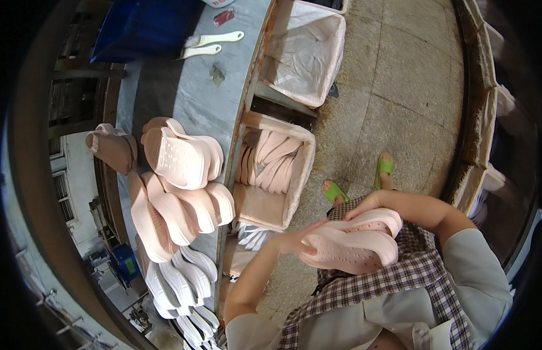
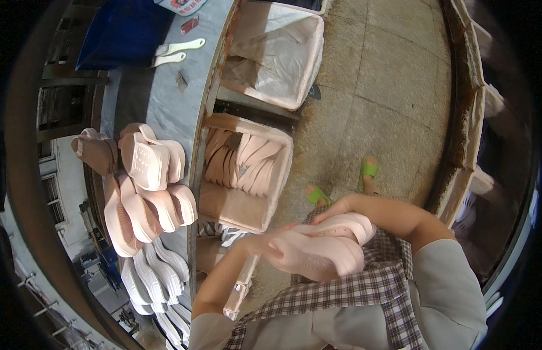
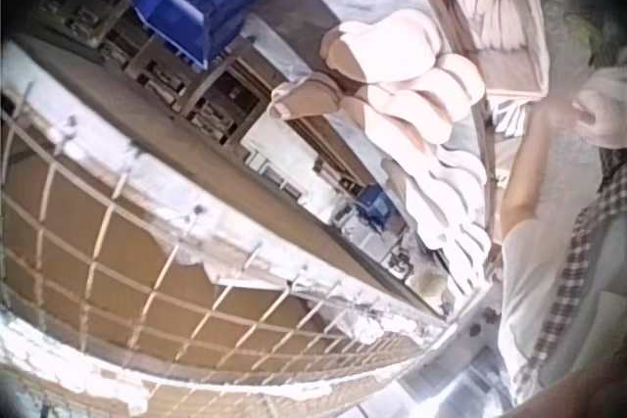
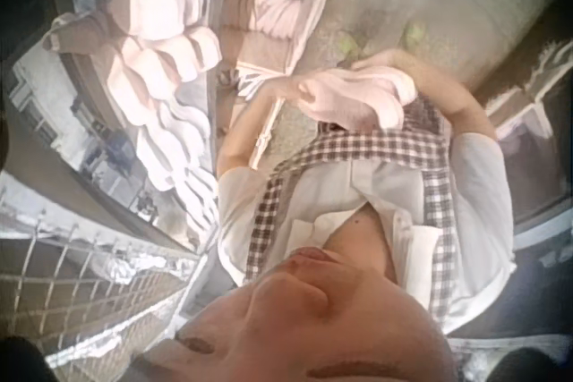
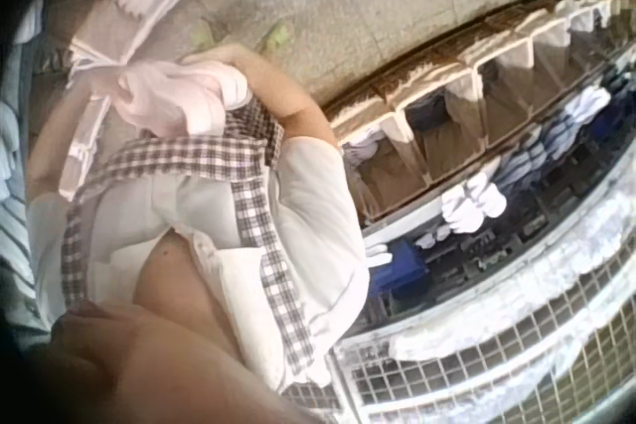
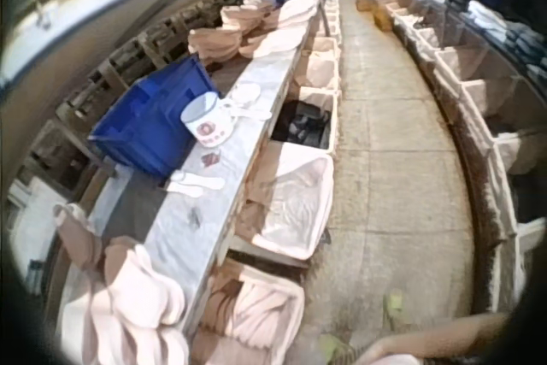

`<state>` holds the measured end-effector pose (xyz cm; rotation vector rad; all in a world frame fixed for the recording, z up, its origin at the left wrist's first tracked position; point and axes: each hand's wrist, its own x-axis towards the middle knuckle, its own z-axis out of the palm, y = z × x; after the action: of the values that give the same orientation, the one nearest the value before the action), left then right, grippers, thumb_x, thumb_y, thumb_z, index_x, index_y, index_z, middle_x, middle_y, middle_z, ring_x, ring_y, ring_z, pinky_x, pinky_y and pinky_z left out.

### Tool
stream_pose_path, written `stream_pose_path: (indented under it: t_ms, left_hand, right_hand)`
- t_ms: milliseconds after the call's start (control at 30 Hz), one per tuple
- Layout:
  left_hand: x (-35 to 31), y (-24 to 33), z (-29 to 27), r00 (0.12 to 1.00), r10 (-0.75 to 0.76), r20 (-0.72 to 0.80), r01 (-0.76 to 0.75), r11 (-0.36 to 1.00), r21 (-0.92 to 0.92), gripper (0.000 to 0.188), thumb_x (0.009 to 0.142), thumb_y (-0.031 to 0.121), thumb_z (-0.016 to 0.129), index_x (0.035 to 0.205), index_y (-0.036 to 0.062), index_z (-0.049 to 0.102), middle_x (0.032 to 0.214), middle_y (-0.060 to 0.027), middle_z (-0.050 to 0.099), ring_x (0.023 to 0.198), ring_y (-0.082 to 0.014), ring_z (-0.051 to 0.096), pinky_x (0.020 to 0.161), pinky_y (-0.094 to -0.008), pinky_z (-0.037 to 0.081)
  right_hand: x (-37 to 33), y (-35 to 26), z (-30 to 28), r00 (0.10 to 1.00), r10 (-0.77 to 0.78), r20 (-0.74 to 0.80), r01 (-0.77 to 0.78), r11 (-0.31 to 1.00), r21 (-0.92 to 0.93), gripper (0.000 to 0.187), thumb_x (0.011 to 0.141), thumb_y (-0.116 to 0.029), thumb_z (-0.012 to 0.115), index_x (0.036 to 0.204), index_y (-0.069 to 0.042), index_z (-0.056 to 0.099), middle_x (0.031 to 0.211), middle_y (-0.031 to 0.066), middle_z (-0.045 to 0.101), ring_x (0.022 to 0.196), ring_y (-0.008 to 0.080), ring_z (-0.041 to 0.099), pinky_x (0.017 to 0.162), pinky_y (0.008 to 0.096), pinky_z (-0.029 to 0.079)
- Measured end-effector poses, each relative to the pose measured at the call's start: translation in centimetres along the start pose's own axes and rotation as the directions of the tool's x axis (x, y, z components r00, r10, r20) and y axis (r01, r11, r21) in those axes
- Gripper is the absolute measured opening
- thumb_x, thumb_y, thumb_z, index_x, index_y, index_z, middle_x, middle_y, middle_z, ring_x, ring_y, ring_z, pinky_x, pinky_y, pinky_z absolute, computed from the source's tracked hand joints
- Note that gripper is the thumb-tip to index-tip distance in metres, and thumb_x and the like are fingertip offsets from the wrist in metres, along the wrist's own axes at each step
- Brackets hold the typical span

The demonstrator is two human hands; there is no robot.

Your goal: The person picks up pairs of pink slippers from a shelf, stacks them in their hands, and places them into a white bin. They repeat this process multiple times, handling the slippers by hand without using any tools.

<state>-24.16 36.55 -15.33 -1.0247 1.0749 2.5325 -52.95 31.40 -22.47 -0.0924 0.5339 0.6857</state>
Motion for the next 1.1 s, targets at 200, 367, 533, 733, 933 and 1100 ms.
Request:
stream_pose_path:
  t_ms: [200,367,533,733,933,1100]
  left_hand:
    - [-3.2,-9.0,1.8,0.990,-0.009,-0.144,-0.071,0.840,-0.538,0.104,0.066,0.012,0.078,0.147,0.0065,0.013,0.140,-0.0128,0.033,0.128,-0.0246,0.035,0.105,-0.0366,0.031]
    - [-5.6,-14.2,4.7,0.906,-0.029,-0.422,-0.316,0.618,-0.720,0.093,0.069,0.000,0.072,0.145,0.0066,0.019,0.135,-0.0127,0.037,0.123,-0.0229,0.040,0.099,-0.0350,0.039]
    - [-4.7,-18.6,0.5,0.388,-0.186,-0.903,-0.589,0.704,-0.398,0.080,0.075,-0.002,0.064,0.142,0.0076,0.020,0.130,-0.0128,0.041,0.117,-0.0247,0.045,0.089,-0.0344,0.046]
    - [3.1,-19.9,-19.1,-0.284,0.215,-0.934,0.205,0.966,0.160,0.081,0.076,0.025,0.074,0.140,0.0056,0.029,0.135,-0.0254,0.031,0.122,-0.0359,0.036,0.103,-0.0454,0.031]
    - [20.4,-27.3,-33.0,-0.271,0.226,-0.936,0.327,0.936,0.131,0.075,0.078,0.013,0.072,0.140,0.0142,0.029,0.135,-0.0171,0.023,0.117,-0.0309,0.041,0.092,-0.0460,0.045]
    - [22.9,-30.0,-33.2,-0.032,0.236,-0.971,-0.136,0.962,0.238,0.076,0.081,0.007,0.067,0.142,0.0072,0.020,0.142,-0.0150,0.012,0.128,-0.0312,0.027,0.104,-0.0432,0.031]
  right_hand:
    - [5.2,-2.5,1.7,0.995,-0.063,-0.075,0.042,0.967,-0.253,0.059,0.088,-0.054,0.054,0.129,-0.012,0.051,0.131,0.0020,0.053,0.112,0.0112,0.051,0.095,0.0322,0.041]
    - [4.3,-5.5,-2.6,0.678,-0.676,-0.288,0.318,0.623,-0.715,0.070,0.086,-0.057,0.052,0.126,0.001,0.048,0.119,0.0147,0.054,0.107,0.0262,0.054,0.093,0.0366,0.042]
    - [4.5,-1.8,-10.8,0.030,-0.733,-0.680,0.800,0.425,-0.423,0.038,0.088,-0.029,0.063,0.113,-0.002,0.054,0.094,0.0067,0.060,0.087,0.0145,0.057,0.076,0.0288,0.047]
    - [7.0,7.3,-20.0,0.154,-0.464,-0.872,0.738,0.641,-0.211,0.032,0.088,-0.031,0.061,0.105,-0.004,0.055,0.088,0.0027,0.058,0.080,0.0119,0.056,0.069,0.0249,0.044]
    - [11.9,17.1,-28.1,0.260,-0.229,-0.938,0.640,0.768,-0.010,0.027,0.087,-0.026,0.061,0.101,-0.004,0.054,0.090,0.0038,0.057,0.081,0.0150,0.057,0.071,0.0291,0.045]
    - [14.4,19.7,-31.6,0.318,-0.144,-0.937,0.609,0.789,0.086,0.027,0.087,-0.025,0.062,0.102,-0.003,0.054,0.092,0.0054,0.058,0.083,0.0168,0.057,0.074,0.0321,0.046]
